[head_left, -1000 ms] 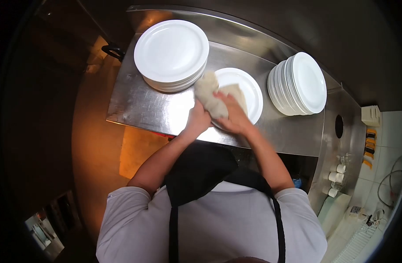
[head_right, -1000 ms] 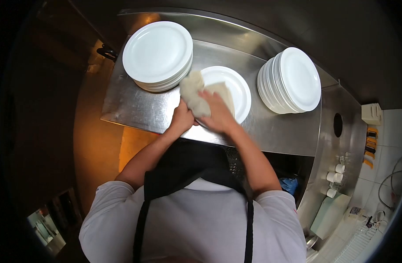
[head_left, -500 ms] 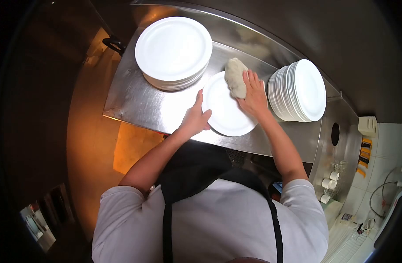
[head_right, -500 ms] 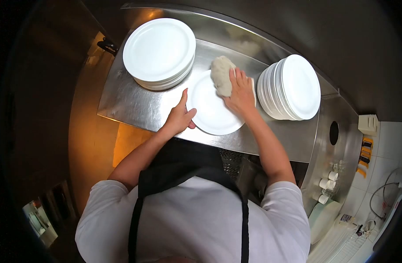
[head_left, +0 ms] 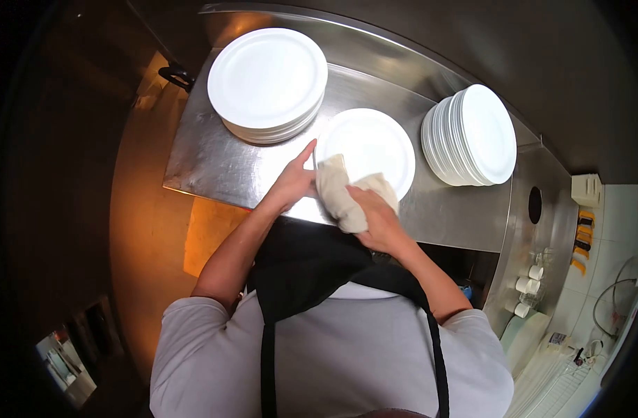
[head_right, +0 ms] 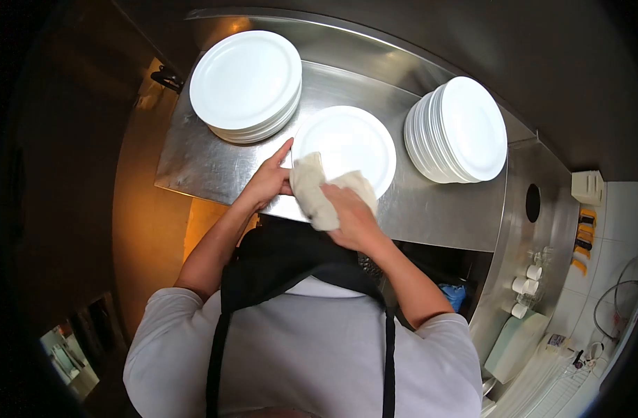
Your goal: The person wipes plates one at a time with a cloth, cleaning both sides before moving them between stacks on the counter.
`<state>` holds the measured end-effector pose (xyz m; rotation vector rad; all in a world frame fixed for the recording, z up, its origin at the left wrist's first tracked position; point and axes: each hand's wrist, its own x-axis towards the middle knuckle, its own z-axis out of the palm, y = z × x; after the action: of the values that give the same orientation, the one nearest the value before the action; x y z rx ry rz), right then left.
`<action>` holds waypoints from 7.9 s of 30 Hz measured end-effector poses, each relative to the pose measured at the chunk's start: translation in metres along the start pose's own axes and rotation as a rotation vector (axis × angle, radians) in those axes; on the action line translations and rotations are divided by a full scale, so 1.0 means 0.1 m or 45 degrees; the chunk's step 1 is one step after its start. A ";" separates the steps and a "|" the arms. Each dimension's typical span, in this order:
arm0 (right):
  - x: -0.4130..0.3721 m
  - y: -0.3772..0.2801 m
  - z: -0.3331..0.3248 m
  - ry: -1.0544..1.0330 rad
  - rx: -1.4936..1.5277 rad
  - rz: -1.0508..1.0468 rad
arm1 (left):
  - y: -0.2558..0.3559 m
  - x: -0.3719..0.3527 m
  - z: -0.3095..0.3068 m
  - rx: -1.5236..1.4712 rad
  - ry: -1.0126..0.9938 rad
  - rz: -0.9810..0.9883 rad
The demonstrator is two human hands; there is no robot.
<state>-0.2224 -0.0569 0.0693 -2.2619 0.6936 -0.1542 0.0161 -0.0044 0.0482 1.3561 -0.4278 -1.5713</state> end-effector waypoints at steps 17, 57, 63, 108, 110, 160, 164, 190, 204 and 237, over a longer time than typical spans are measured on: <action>0.03 0.81 -0.31 1.245 0.298 0.602 | 0.15 0.40 0.52 0.915 0.530 0.661; 0.72 -1.47 -0.91 0.798 0.306 -0.778 | -0.27 -0.19 0.23 -0.135 0.044 0.548; 0.66 -0.75 -0.39 0.677 0.742 -0.250 | 0.13 0.07 0.36 0.052 0.228 0.747; 0.56 -0.45 -1.59 1.178 0.633 -0.107 | 0.76 -0.71 -0.49 -0.297 0.393 0.755; 0.53 -0.28 -1.43 1.244 0.849 -0.028 | 0.84 -0.71 -0.68 -0.380 0.567 0.795; 1.29 0.51 -0.14 0.353 -0.650 0.052 | -0.32 -0.14 0.06 0.538 0.059 0.092; 1.18 0.17 0.27 0.176 -0.335 -0.170 | -0.46 -0.05 0.03 0.448 0.052 0.140; -0.34 0.17 0.13 0.196 -0.106 -0.124 | -0.17 -0.04 -0.01 -0.033 0.117 0.043; 0.00 0.77 -0.27 1.143 0.256 0.614 | 0.08 0.53 0.38 1.108 0.660 0.731; 0.38 -1.01 0.09 0.913 0.652 -0.593 | 0.26 0.18 0.21 -0.009 0.083 0.673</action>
<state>-0.1434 -0.0133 0.1294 -1.7976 0.3851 -1.2597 0.0100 -0.0383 0.0647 1.1630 -0.6767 -1.0882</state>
